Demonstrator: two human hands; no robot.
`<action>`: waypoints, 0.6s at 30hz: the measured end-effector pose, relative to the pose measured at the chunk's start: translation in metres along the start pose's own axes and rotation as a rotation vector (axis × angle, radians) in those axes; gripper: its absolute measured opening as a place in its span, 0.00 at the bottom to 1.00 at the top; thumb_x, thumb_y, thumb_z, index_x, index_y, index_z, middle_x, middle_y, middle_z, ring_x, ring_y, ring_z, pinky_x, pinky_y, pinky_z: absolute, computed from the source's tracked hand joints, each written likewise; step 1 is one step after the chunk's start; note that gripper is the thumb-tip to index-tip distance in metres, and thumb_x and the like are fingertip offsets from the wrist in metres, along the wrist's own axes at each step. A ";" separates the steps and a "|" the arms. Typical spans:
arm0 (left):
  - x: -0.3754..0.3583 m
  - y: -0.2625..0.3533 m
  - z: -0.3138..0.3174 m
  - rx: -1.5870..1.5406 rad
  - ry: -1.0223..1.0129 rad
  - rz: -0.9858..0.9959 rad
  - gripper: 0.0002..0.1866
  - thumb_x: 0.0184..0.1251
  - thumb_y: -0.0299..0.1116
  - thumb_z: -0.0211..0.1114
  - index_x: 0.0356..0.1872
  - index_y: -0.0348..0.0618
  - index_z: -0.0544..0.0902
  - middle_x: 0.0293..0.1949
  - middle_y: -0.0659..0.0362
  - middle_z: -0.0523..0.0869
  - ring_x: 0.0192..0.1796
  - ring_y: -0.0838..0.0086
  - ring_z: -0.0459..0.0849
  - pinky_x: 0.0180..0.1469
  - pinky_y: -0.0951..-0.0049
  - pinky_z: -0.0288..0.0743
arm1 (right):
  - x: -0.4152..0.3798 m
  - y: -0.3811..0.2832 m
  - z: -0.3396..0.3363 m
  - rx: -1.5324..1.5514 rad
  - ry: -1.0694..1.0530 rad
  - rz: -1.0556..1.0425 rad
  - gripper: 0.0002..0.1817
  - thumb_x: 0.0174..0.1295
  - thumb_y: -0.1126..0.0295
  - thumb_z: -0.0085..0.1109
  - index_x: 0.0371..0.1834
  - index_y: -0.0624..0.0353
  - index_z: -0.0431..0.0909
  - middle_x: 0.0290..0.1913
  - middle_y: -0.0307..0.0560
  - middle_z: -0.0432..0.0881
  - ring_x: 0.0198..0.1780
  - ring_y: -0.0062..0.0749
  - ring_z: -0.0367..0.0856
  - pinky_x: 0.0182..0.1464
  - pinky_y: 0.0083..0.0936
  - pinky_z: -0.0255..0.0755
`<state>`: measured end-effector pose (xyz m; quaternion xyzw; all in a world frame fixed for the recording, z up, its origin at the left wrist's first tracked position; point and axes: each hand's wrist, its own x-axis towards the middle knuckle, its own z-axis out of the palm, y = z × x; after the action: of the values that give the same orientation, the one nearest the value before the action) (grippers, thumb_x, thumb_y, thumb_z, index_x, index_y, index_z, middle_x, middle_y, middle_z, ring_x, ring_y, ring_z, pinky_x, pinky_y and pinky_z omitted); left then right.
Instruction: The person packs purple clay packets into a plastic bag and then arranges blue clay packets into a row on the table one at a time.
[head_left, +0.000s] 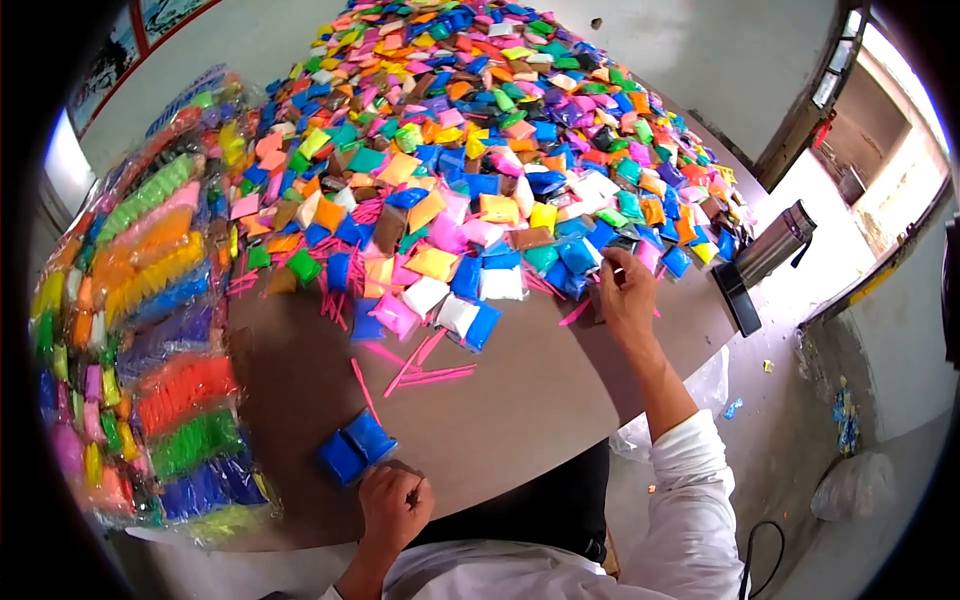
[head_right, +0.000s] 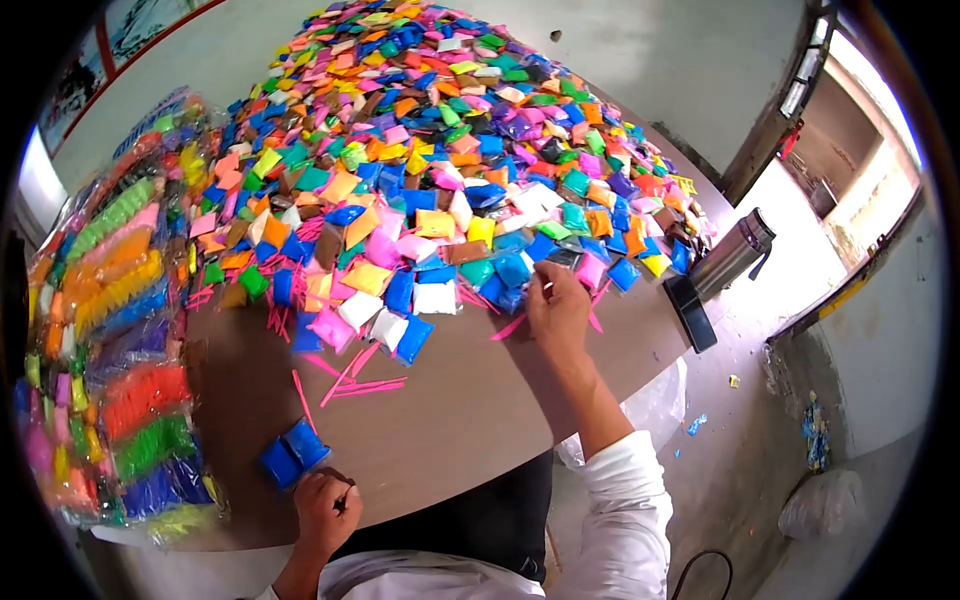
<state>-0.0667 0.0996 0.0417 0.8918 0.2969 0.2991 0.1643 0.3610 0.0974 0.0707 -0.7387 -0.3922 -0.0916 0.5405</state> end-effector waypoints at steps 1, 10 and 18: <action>0.000 0.001 0.000 -0.011 0.011 -0.001 0.11 0.53 0.24 0.68 0.23 0.45 0.72 0.21 0.58 0.75 0.28 0.58 0.77 0.35 0.57 0.68 | -0.008 -0.020 0.003 0.009 -0.071 0.047 0.10 0.63 0.72 0.67 0.45 0.63 0.86 0.35 0.52 0.87 0.31 0.35 0.85 0.36 0.29 0.77; 0.002 -0.001 -0.001 -0.121 0.037 -0.024 0.09 0.53 0.25 0.70 0.23 0.45 0.75 0.23 0.57 0.80 0.31 0.57 0.81 0.40 0.57 0.74 | -0.071 -0.076 0.075 -0.294 -0.491 -0.163 0.30 0.56 0.49 0.75 0.54 0.60 0.84 0.45 0.62 0.84 0.45 0.54 0.85 0.46 0.43 0.78; -0.002 0.000 -0.011 -0.182 0.053 -0.080 0.09 0.61 0.28 0.67 0.24 0.42 0.76 0.25 0.55 0.82 0.33 0.57 0.82 0.43 0.58 0.74 | -0.059 -0.078 0.062 0.479 -0.457 0.489 0.17 0.61 0.70 0.71 0.52 0.63 0.82 0.40 0.46 0.86 0.40 0.28 0.84 0.43 0.28 0.79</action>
<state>-0.0747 0.0996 0.0492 0.8525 0.3082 0.3413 0.2487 0.2504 0.1312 0.0701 -0.6646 -0.3254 0.2997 0.6022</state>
